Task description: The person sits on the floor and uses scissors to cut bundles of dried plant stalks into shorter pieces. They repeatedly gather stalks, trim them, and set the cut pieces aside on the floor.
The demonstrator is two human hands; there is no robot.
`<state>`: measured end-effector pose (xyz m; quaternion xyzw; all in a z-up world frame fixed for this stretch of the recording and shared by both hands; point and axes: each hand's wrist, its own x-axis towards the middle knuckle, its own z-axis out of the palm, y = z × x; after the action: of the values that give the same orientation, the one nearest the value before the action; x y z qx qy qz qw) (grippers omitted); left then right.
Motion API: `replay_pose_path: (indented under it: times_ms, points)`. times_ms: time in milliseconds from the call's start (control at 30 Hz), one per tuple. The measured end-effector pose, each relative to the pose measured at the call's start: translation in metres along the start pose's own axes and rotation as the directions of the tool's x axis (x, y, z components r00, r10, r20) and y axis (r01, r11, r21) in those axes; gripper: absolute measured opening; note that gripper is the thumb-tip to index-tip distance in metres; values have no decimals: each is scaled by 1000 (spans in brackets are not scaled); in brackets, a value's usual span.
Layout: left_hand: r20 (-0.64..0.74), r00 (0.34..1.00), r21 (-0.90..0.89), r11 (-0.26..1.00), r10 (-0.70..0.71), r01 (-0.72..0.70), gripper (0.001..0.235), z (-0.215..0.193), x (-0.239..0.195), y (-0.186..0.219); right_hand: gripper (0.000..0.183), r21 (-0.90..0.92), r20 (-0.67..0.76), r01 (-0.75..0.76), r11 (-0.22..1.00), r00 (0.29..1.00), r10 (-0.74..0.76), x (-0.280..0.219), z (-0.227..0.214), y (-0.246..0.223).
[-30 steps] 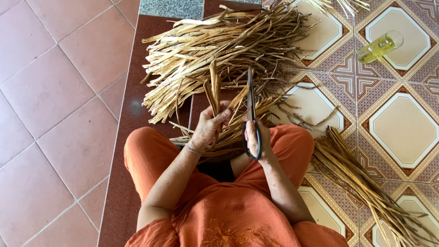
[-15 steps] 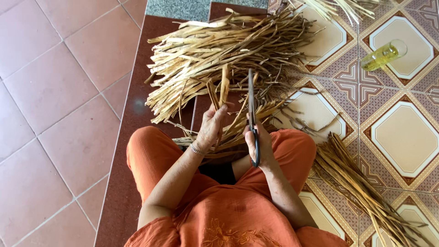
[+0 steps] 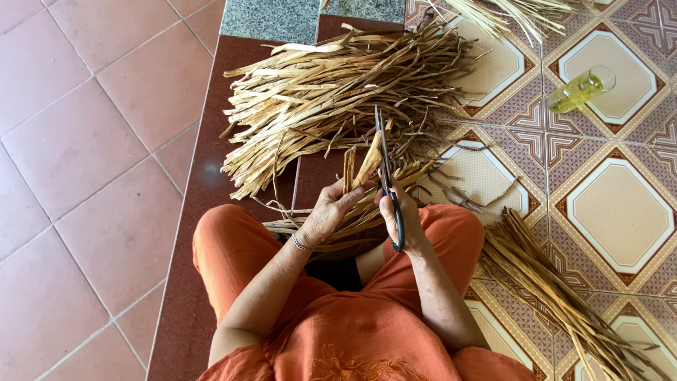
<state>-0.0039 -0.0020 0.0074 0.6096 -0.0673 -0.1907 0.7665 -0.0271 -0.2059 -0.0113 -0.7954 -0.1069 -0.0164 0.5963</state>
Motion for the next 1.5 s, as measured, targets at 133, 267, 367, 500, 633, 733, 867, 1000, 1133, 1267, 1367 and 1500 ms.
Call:
replay_pose_path:
  times_ms: [133, 267, 367, 500, 633, 733, 867, 1000, 1133, 1267, 1367, 1500]
  points:
    - [-64, 998, 76, 997, -10, 15, 42, 1, 1, -3, 65, 4, -20, -18, 1000, 1000, 18, -2, 1, -16]
    - [-110, 988, -48, 992, 107, -113, 38, 2, 6, -16, 52, -146, -61, 44, 988, 997, -54, -4, 3, -29]
    - [-112, 986, 11, 992, 126, -125, 27, 0, 10, -28, 46, -144, -70, -8, 990, 998, -3, -3, 8, -29]
    - [-102, 987, 6, 992, 123, -123, 27, -2, 12, -32, 42, -96, -93, 1, 995, 996, -10, -3, 12, -19]
    - [-144, 989, -19, 1000, 22, -25, 34, -1, 7, -21, 40, -98, -140, 42, 994, 989, -56, -7, 15, -4]
    - [-151, 984, -126, 989, -93, 74, 35, 0, 6, -10, 41, 44, -118, 12, 999, 993, -7, -9, 14, 3]
    - [-132, 989, -255, 967, -67, 31, 46, 0, 8, -5, 62, -88, -115, 40, 995, 992, -50, -13, 13, -6]
    - [-100, 993, -130, 990, -66, 52, 51, -3, 10, -12, 74, -109, -9, 181, 977, 983, -183, -22, 7, -20]
    - [4, 997, -4, 997, -83, 83, 55, -5, 10, -21, 74, -254, 19, 303, 919, 951, -308, -24, 3, -13]
    - [-9, 981, 157, 969, 193, -189, 48, -11, 14, -24, 66, 78, -22, 55, 995, 998, -53, -28, 0, 10]
    - [27, 892, 454, 789, 452, -414, 47, -17, 20, -31, 63, 349, -188, 43, 936, 982, 25, -39, -14, 20]
    - [-134, 989, 609, 792, 55, 39, 54, -7, 43, -51, 51, 345, -371, -53, 937, 909, 188, -47, -54, 22]
